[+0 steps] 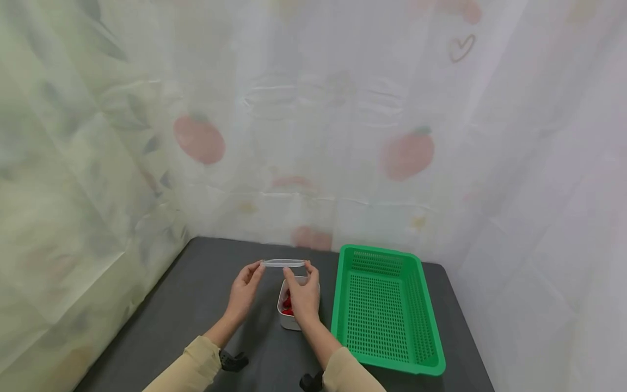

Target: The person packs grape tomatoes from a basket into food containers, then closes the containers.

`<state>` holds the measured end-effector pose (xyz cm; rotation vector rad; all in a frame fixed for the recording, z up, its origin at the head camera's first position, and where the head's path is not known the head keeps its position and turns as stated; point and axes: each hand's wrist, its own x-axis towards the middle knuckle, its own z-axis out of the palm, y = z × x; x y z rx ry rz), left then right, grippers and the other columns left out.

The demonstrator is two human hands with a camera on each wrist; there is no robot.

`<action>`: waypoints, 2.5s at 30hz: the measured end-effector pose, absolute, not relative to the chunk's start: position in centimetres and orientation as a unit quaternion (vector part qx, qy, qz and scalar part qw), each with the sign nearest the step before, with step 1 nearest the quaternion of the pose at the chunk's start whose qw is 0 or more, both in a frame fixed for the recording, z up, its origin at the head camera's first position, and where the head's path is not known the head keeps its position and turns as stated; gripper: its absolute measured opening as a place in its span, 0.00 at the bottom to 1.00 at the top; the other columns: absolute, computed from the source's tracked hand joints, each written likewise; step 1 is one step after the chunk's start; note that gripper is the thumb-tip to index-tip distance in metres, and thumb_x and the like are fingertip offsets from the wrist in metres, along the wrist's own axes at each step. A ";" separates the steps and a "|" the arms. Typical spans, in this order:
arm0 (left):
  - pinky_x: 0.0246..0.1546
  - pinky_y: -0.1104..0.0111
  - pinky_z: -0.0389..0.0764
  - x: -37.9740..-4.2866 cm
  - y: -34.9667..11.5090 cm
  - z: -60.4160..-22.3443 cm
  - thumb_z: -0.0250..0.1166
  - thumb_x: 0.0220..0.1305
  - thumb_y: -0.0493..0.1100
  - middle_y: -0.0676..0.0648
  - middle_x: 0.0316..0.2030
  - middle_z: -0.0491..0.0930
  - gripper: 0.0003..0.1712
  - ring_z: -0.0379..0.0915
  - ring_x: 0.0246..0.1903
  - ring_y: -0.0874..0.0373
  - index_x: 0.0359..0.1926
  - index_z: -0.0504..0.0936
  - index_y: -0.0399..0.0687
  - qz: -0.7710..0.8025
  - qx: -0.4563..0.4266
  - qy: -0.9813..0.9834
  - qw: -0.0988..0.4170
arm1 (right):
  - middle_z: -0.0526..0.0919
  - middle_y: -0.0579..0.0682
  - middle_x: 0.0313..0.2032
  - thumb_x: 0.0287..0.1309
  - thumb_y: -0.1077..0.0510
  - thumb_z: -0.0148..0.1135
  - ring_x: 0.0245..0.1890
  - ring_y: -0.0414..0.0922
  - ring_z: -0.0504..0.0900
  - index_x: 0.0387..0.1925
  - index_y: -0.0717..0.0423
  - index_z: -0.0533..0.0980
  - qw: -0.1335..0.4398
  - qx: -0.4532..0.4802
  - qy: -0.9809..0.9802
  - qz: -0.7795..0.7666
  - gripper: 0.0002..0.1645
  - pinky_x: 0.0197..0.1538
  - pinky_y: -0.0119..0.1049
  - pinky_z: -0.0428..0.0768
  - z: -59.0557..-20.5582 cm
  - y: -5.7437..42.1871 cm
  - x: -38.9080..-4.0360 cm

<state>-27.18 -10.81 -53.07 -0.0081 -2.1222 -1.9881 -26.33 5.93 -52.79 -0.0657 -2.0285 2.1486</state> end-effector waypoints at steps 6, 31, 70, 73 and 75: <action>0.64 0.55 0.71 -25.6 -9.7 -51.8 0.64 0.75 0.45 0.35 0.64 0.75 0.27 0.68 0.68 0.44 0.65 0.73 0.30 -0.687 -0.019 -0.716 0.124 | 0.67 0.48 0.73 0.61 0.37 0.71 0.70 0.57 0.67 0.70 0.52 0.67 0.122 -0.036 -0.673 0.728 0.44 0.68 0.57 0.67 -53.5 6.3 -26.1; 0.62 0.46 0.71 -22.5 -8.7 -57.2 0.72 0.66 0.39 0.36 0.65 0.75 0.30 0.70 0.65 0.36 0.66 0.77 0.36 -0.668 -0.018 -0.738 0.093 | 0.48 0.59 0.79 0.72 0.46 0.62 0.78 0.60 0.46 0.80 0.50 0.55 0.106 -0.036 -0.731 0.673 0.43 0.70 0.67 0.57 -59.2 7.8 -22.2; 0.55 0.53 0.79 -22.8 -8.1 -62.1 0.75 0.63 0.41 0.37 0.61 0.79 0.30 0.73 0.63 0.40 0.64 0.79 0.37 -0.671 -0.043 -0.732 0.109 | 0.50 0.62 0.78 0.76 0.54 0.58 0.76 0.59 0.55 0.80 0.60 0.47 0.065 -0.009 -0.684 0.727 0.44 0.69 0.54 0.66 -62.5 8.9 -21.7; 0.53 0.57 0.81 -22.8 -8.1 -62.3 0.75 0.63 0.42 0.38 0.60 0.79 0.30 0.74 0.62 0.41 0.64 0.79 0.39 -0.665 -0.042 -0.738 0.107 | 0.50 0.61 0.78 0.75 0.53 0.58 0.77 0.57 0.53 0.80 0.59 0.47 0.062 -0.015 -0.679 0.731 0.44 0.70 0.54 0.64 -62.5 8.9 -21.6; 0.52 0.61 0.81 -22.8 -8.2 -62.5 0.75 0.63 0.43 0.39 0.60 0.80 0.30 0.75 0.62 0.42 0.64 0.79 0.40 -0.664 -0.039 -0.740 0.101 | 0.49 0.62 0.78 0.75 0.53 0.59 0.77 0.57 0.53 0.80 0.59 0.46 0.060 -0.013 -0.677 0.733 0.45 0.70 0.55 0.64 -62.5 8.9 -21.6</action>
